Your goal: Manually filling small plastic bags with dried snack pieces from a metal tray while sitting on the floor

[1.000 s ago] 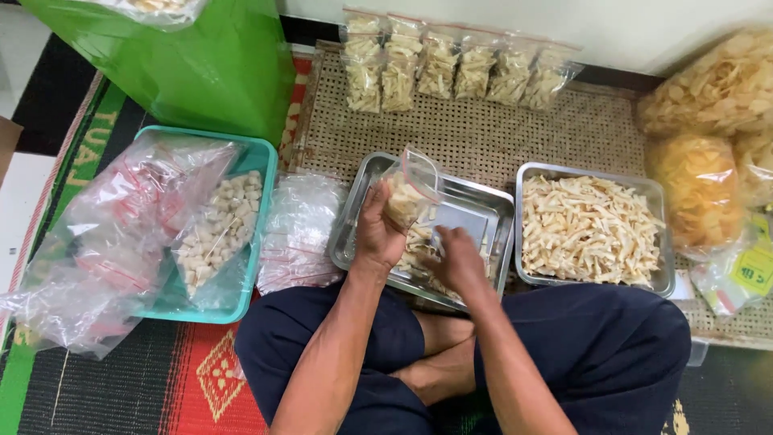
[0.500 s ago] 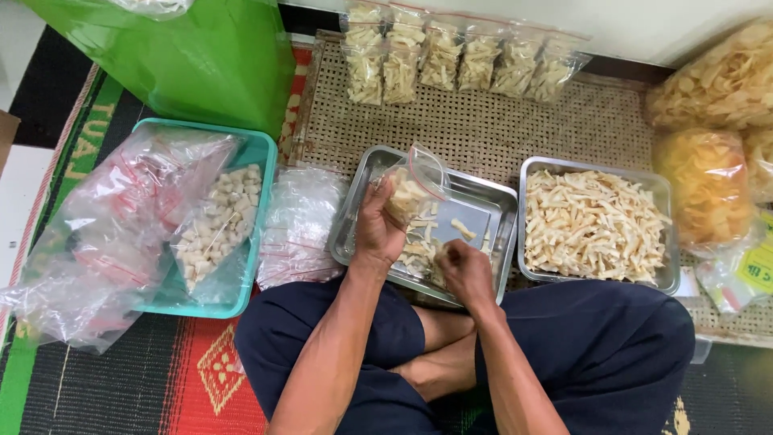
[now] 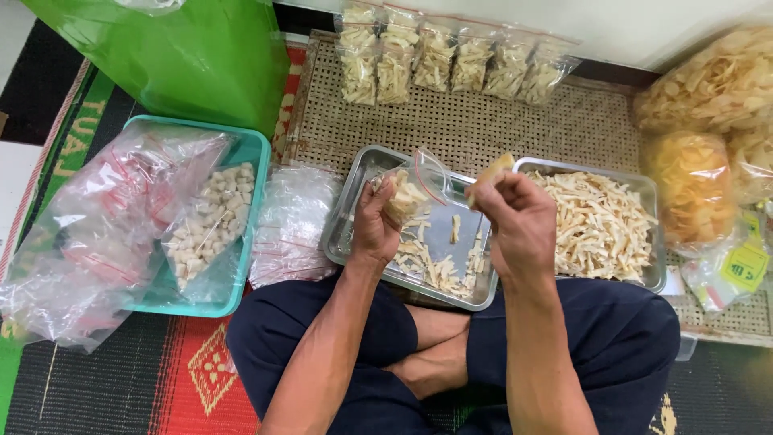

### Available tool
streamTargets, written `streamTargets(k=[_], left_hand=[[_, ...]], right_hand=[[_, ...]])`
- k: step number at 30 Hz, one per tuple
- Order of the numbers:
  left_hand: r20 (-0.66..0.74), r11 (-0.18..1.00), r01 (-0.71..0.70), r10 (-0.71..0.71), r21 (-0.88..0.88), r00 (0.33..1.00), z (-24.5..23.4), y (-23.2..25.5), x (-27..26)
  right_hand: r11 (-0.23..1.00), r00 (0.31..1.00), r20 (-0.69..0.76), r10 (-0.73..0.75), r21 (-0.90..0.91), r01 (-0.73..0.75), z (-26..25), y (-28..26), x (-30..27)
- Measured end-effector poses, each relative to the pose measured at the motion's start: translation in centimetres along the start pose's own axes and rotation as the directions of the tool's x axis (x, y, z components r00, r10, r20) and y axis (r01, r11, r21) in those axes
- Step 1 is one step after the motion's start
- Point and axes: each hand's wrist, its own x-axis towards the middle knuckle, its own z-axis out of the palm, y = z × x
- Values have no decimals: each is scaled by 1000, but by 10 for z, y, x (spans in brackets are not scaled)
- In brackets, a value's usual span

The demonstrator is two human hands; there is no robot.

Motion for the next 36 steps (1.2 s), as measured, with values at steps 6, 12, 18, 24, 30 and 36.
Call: streamTargets(k=[6,12,18,24,30,36], left_hand=[[11,998,-37,37,43,999,12,3,-6],[38,1000,-9,8,13,999,12,3,-4],[56,1000,-7,7,-6,998,13,3,-3],[37,999,3,-1,-51,999,13,5,-5],[27,998,2,0,-69,1000,23,10,-12],[101,999,21,-19,-24,995,35,13,-20]], right_hand=[[992,991,41,-124,-21,125,45,-19,14],[960,976,39,-213,-176,216,54,-1,15],[946,965,27,-261,-192,261,58,-3,11],[933,969,71,-237,-260,247,60,-9,2],[827,934,172,-312,-434,357,53,-12,2],[776,947,243,-209,-548,312,47,-8,5]])
